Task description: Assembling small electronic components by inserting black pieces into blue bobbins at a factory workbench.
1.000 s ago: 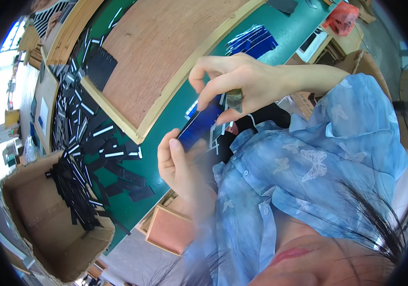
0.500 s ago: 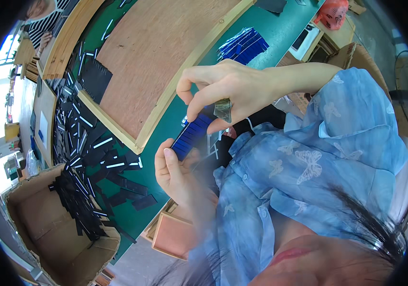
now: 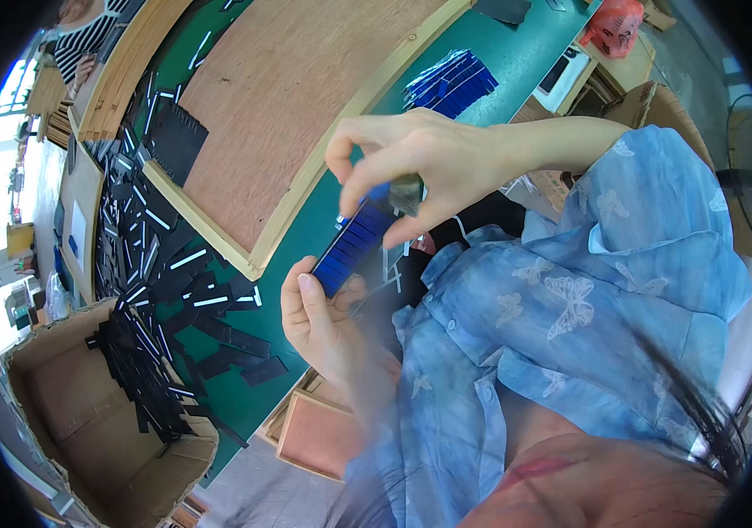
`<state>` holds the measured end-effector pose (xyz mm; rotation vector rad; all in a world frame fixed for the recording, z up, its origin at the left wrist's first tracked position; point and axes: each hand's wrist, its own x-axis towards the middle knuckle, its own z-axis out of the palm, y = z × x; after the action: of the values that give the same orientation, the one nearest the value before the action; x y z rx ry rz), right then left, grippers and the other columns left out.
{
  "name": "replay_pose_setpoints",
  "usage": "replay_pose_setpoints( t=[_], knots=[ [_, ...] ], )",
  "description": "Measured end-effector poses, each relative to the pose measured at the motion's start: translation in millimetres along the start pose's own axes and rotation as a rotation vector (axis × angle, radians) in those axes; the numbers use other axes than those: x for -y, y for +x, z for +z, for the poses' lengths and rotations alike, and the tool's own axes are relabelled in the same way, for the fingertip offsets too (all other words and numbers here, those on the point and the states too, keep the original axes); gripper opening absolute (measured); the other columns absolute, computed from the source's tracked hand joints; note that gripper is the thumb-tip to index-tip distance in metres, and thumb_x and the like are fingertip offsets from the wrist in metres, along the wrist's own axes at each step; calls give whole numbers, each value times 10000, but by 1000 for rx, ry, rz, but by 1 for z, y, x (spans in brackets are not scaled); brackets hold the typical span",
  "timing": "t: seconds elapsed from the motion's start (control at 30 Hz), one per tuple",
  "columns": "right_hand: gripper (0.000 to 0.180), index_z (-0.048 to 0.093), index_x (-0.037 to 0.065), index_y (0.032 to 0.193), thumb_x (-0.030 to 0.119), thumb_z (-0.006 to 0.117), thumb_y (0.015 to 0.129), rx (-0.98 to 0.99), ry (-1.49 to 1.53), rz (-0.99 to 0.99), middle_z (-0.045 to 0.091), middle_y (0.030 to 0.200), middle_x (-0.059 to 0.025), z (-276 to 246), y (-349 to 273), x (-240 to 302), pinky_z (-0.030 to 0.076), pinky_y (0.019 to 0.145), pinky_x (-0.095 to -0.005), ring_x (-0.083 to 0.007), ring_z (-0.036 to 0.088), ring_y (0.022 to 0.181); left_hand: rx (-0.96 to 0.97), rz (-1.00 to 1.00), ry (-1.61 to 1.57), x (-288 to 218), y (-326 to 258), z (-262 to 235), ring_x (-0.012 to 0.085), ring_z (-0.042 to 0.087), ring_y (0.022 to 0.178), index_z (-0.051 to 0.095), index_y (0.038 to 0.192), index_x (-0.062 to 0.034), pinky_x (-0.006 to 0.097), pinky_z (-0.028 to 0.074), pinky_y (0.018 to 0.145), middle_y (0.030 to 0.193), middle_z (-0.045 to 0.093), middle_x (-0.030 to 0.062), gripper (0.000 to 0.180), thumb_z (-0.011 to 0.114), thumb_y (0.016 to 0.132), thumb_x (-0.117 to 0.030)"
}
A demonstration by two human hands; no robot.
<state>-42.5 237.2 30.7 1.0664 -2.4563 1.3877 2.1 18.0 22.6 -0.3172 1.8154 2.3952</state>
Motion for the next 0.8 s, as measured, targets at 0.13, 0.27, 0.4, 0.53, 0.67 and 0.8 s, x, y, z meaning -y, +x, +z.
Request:
replay_pose_setpoints(
  t=[0.13, 0.27, 0.4, 0.53, 0.67, 0.8],
  knots=[
    [395, 626, 73, 967, 306, 751, 673, -18, 144, 221, 557, 1000, -64, 5, 7, -7, 455, 757, -329, -240, 564, 920, -25, 65, 85, -2, -7, 11, 184, 637, 638, 535, 1083, 67, 230, 543, 566, 862, 625, 158, 289, 483, 966, -192],
    [363, 589, 58, 940, 288, 736, 700, -47, 139, 278, 553, 959, -84, 24, 13, -11, 452, 718, -328, -241, 565, 862, -52, 121, 131, 6, -6, 18, 181, 640, 645, 547, 1065, 80, 234, 541, 570, 860, 625, 156, 276, 485, 964, -169],
    [306, 544, 49, 853, 254, 738, 733, -108, -51, 279, 544, 883, -81, 19, 12, -9, 453, 682, -311, -239, 576, 803, -61, 118, 123, -2, -9, 15, 178, 642, 647, 535, 1083, 78, 230, 540, 579, 849, 625, 156, 283, 483, 965, -175],
    [226, 590, 34, 801, 223, 712, 783, -29, 53, 364, 533, 835, -60, 8, 5, -15, 423, 666, -295, -183, 534, 752, -39, 78, 35, -2, -4, 7, 176, 645, 653, 537, 1063, 73, 228, 537, 574, 838, 627, 150, 262, 496, 959, -165],
    [128, 627, 21, 835, 140, 672, 821, 61, 289, 289, 539, 864, -30, 7, 18, -7, 398, 663, -265, -130, 500, 736, -161, 248, 320, 8, 9, -4, 127, 590, 641, 536, 1051, 54, 218, 478, 578, 797, 623, 105, 232, 533, 943, -151],
    [135, 652, 39, 911, 79, 693, 789, -30, 682, 401, 554, 945, -13, 12, 28, -19, 374, 646, -216, -84, 482, 760, -6, 96, 103, -1, 26, -28, 123, 553, 667, 542, 982, 22, 228, 438, 613, 815, 617, 80, 242, 584, 914, -206]
  ],
)
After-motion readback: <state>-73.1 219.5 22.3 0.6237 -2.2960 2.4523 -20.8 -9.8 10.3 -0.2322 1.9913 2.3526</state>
